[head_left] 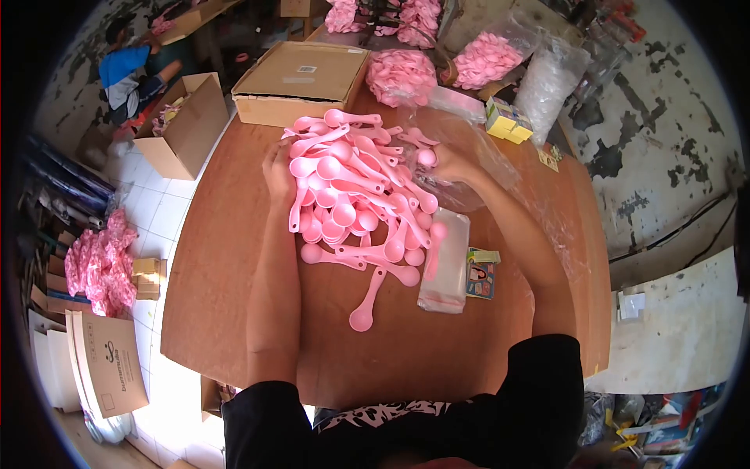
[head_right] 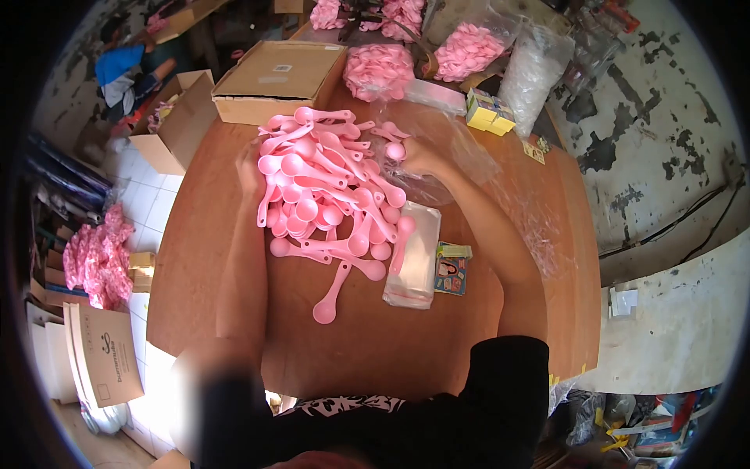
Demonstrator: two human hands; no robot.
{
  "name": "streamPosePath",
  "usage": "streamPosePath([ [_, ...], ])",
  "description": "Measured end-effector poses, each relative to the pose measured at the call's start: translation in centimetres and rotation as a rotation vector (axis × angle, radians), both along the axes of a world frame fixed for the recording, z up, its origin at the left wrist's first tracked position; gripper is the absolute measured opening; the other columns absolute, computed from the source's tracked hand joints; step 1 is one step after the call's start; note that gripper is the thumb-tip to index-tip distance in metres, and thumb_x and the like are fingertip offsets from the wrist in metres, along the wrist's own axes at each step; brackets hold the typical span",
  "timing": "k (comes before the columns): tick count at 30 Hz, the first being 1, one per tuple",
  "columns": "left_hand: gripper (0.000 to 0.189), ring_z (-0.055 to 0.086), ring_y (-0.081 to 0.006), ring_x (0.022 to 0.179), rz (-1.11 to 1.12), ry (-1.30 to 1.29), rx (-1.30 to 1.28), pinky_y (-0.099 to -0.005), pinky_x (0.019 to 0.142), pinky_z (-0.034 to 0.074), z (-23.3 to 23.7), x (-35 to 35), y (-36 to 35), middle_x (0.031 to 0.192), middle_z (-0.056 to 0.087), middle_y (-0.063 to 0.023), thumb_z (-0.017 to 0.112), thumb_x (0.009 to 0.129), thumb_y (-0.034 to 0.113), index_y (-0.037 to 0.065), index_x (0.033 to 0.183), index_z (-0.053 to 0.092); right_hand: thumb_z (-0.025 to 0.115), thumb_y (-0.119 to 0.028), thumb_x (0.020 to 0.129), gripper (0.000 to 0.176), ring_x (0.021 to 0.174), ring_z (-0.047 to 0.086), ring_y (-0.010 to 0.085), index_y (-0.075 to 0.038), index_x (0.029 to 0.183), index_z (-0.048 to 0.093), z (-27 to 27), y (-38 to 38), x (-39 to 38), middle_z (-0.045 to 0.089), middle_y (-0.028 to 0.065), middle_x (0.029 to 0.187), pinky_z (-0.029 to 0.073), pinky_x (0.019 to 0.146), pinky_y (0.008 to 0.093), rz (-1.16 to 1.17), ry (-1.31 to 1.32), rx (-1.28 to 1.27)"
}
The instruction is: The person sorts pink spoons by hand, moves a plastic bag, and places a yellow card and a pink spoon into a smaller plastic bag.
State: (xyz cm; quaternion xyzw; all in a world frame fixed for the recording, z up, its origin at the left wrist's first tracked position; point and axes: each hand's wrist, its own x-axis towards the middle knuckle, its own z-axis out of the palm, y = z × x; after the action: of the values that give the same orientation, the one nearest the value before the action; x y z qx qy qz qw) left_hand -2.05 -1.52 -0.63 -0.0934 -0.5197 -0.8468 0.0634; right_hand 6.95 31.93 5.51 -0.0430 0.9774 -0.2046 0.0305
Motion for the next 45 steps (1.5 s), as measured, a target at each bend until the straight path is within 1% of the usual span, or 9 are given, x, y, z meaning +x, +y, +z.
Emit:
streamPosePath([
  [5, 0.029, 0.058, -0.0171, 0.090, -0.008, 0.014, -0.009, -0.0285, 0.081, 0.045, -0.5, -0.5, -0.1, 0.098, 0.064, -0.0098, 0.049, 0.094, 0.018, -0.005, 0.101, 0.066, 0.072, -0.027, 0.064, 0.027, 0.080, 0.066, 0.0343, -0.005, 0.081, 0.070, 1.9, 0.2, -1.5, 0.068, 0.0166, 0.081, 0.049, 0.071, 0.0422, -0.263, 0.297, 0.374],
  [18, 0.028, 0.058, -0.0193, 0.093, 0.013, 0.003, -0.030, -0.0299, 0.085, 0.043, -0.2, -0.2, 0.0, 0.101, 0.064, -0.0115, 0.048, 0.092, 0.015, -0.004, 0.099, 0.067, 0.067, -0.023, 0.071, 0.028, 0.086, 0.066, 0.0358, 0.000, 0.087, 0.069, 4.6, -2.8, -1.4, 0.067, 0.0216, 0.087, 0.051, 0.077, 0.0434, -0.199, 0.042, 0.566],
  [22, 0.029, 0.058, -0.0196, 0.094, 0.037, 0.021, -0.063, -0.0300, 0.086, 0.043, -0.4, -0.5, -0.2, 0.101, 0.064, -0.0116, 0.048, 0.092, 0.016, -0.005, 0.100, 0.067, 0.069, -0.029, 0.072, 0.034, 0.075, 0.068, 0.0298, 0.003, 0.085, 0.066, 4.1, 3.2, -4.0, 0.068, 0.0189, 0.076, 0.052, 0.068, 0.0387, -0.315, 0.375, 0.067],
  [26, 0.030, 0.059, -0.0186, 0.093, 0.014, -0.004, -0.023, -0.0293, 0.083, 0.045, 0.4, 0.2, -0.1, 0.102, 0.064, -0.0115, 0.047, 0.093, 0.016, -0.006, 0.101, 0.066, 0.070, -0.027, 0.073, 0.030, 0.068, 0.065, 0.0197, 0.000, 0.087, 0.067, 12.0, -4.6, -1.6, 0.068, 0.0101, 0.077, 0.050, 0.061, 0.0334, -0.373, 0.032, -0.339],
  [28, 0.030, 0.059, -0.0184, 0.093, 0.001, -0.010, -0.018, -0.0291, 0.083, 0.045, 0.6, 0.5, -0.1, 0.102, 0.063, -0.0116, 0.047, 0.093, 0.017, -0.006, 0.101, 0.065, 0.072, -0.029, 0.074, 0.031, 0.070, 0.065, 0.0183, -0.002, 0.089, 0.068, 10.7, -7.8, -2.0, 0.069, 0.0088, 0.080, 0.049, 0.061, 0.0334, -0.138, 0.062, -0.418],
  [34, 0.030, 0.058, -0.0178, 0.093, 0.016, -0.025, -0.020, -0.0289, 0.084, 0.045, 0.5, 0.2, -0.1, 0.102, 0.063, -0.0115, 0.047, 0.094, 0.017, -0.006, 0.102, 0.064, 0.069, -0.036, 0.077, 0.038, 0.074, 0.061, 0.0148, -0.004, 0.096, 0.070, 7.5, -8.9, -5.3, 0.067, 0.0065, 0.080, 0.048, 0.068, 0.0298, -0.122, -0.023, -0.252],
  [36, 0.030, 0.058, -0.0178, 0.094, 0.027, -0.009, -0.034, -0.0290, 0.084, 0.045, 0.1, 0.0, -0.3, 0.103, 0.064, -0.0117, 0.047, 0.094, 0.018, -0.006, 0.103, 0.064, 0.069, -0.039, 0.076, 0.041, 0.076, 0.066, 0.0225, -0.001, 0.093, 0.070, 7.1, -5.5, -5.6, 0.069, 0.0129, 0.084, 0.049, 0.070, 0.0338, -0.284, 0.108, -0.337],
  [40, 0.031, 0.058, -0.0177, 0.094, 0.047, 0.013, -0.076, -0.0290, 0.085, 0.044, 0.1, 0.0, -0.2, 0.103, 0.064, -0.0119, 0.048, 0.094, 0.019, -0.006, 0.104, 0.065, 0.068, -0.033, 0.077, 0.033, 0.085, 0.065, 0.0381, 0.000, 0.085, 0.070, 2.5, 1.7, -4.0, 0.066, 0.0246, 0.086, 0.050, 0.076, 0.0436, -0.279, 0.147, 0.449],
  [45, 0.031, 0.057, -0.0177, 0.095, 0.021, -0.026, -0.025, -0.0293, 0.086, 0.043, 0.0, 0.0, -0.1, 0.102, 0.064, -0.0113, 0.048, 0.093, 0.019, -0.005, 0.103, 0.066, 0.071, -0.028, 0.075, 0.028, 0.081, 0.066, 0.0359, -0.001, 0.080, 0.071, -1.4, 3.5, -2.0, 0.067, 0.0226, 0.082, 0.050, 0.075, 0.0424, -0.237, 0.261, 0.490],
])
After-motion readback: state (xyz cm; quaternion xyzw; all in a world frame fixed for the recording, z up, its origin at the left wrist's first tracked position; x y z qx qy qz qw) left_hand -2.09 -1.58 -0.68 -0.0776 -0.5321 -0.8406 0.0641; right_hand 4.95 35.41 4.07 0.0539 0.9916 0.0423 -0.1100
